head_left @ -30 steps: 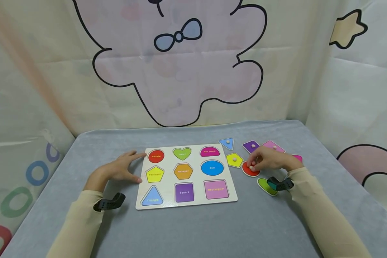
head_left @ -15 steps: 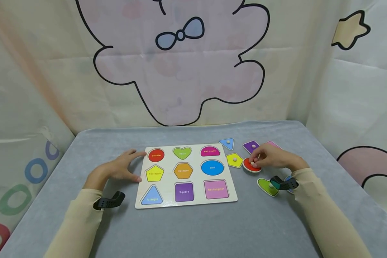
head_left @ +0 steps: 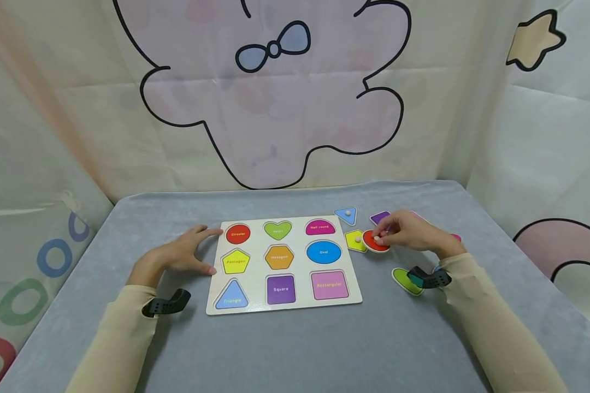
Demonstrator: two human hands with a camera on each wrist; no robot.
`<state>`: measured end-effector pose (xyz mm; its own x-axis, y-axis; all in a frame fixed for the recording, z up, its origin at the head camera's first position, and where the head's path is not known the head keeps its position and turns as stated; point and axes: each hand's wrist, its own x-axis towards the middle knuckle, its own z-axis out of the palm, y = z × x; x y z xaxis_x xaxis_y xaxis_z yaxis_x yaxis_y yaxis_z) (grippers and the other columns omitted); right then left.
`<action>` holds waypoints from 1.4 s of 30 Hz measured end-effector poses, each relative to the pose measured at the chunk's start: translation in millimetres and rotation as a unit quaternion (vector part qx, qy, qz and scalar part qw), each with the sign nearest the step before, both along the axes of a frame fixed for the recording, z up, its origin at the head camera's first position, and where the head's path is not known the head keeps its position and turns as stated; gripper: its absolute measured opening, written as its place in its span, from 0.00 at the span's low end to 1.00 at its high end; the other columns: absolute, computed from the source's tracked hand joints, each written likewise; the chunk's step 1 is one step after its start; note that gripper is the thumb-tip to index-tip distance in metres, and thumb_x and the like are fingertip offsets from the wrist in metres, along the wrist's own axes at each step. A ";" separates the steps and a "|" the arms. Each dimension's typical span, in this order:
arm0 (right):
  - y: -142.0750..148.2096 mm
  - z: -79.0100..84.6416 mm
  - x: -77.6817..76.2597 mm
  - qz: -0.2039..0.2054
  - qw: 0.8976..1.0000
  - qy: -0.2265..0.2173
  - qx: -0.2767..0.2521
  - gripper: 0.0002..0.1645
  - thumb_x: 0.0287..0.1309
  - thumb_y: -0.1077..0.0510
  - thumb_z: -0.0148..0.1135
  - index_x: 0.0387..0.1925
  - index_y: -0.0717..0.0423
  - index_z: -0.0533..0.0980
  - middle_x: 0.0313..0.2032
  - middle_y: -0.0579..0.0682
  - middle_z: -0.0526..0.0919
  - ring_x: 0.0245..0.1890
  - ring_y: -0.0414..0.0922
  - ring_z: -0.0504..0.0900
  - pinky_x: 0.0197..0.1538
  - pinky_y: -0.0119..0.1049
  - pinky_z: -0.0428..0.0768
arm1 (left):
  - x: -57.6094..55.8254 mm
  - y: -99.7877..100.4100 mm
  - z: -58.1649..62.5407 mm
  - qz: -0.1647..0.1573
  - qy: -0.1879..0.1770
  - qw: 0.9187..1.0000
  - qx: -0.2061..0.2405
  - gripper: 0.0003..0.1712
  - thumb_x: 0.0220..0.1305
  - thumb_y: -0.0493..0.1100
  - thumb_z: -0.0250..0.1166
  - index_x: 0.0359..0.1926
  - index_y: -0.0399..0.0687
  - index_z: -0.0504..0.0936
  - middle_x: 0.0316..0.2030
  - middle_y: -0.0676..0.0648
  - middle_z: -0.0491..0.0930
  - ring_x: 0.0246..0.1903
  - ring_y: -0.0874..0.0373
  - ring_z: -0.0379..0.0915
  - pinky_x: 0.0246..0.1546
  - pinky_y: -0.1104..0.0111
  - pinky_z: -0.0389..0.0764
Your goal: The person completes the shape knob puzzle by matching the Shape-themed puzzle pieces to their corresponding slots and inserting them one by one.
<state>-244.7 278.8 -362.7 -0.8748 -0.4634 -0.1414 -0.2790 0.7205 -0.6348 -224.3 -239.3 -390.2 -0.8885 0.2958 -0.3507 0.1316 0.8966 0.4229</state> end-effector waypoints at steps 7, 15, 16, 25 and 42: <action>-10.0 0.2 -3.1 -0.007 1.000 0.014 -0.015 0.10 0.60 0.60 0.70 0.44 0.57 0.86 0.42 0.55 0.85 0.43 0.49 0.76 0.39 0.29 0.80 | 0.0 0.1 0.0 0.004 -0.005 1.000 -0.001 0.63 0.47 0.59 0.80 0.79 0.55 0.56 0.78 0.28 0.42 0.75 0.25 0.39 0.67 0.26 0.56; -22.9 -3.7 -15.6 0.007 0.999 0.025 -0.039 0.08 0.61 0.62 0.70 0.42 0.60 0.86 0.37 0.54 0.85 0.35 0.47 0.75 0.33 0.29 0.77 | 0.9 -1.9 0.8 -0.006 -0.002 1.000 0.001 0.62 0.47 0.60 0.80 0.79 0.56 0.55 0.78 0.28 0.41 0.75 0.25 0.38 0.67 0.26 0.54; -25.2 -3.2 -16.9 0.008 0.999 0.027 -0.038 0.08 0.61 0.61 0.70 0.41 0.59 0.86 0.35 0.53 0.84 0.33 0.46 0.75 0.31 0.29 0.75 | 0.9 -2.1 0.7 -0.007 -0.001 1.000 0.000 0.62 0.47 0.60 0.80 0.79 0.56 0.55 0.78 0.28 0.41 0.75 0.25 0.38 0.67 0.26 0.54; -48.4 -2.7 -28.1 0.021 0.999 0.022 -0.028 0.10 0.61 0.57 0.71 0.41 0.59 0.86 0.31 0.53 0.82 0.29 0.46 0.73 0.26 0.29 0.69 | 0.8 -2.9 0.0 -0.007 0.001 1.000 -0.006 0.62 0.47 0.61 0.79 0.79 0.57 0.55 0.78 0.28 0.42 0.75 0.25 0.39 0.67 0.26 0.55; -97.0 -5.0 -39.8 0.040 0.999 0.032 -0.018 0.06 0.61 0.59 0.70 0.38 0.57 0.87 0.32 0.52 0.82 0.33 0.49 0.74 0.29 0.30 0.72 | -0.1 -2.0 -0.4 -0.007 -0.001 1.000 -0.007 0.61 0.49 0.61 0.78 0.79 0.56 0.55 0.78 0.29 0.41 0.76 0.26 0.37 0.68 0.26 0.52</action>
<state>-284.6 181.8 -367.7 -0.8419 -0.5353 -0.0682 -0.3752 0.6716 -0.6388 -224.4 -241.4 -390.6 -0.8836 0.3042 -0.3560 0.1441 0.9000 0.4113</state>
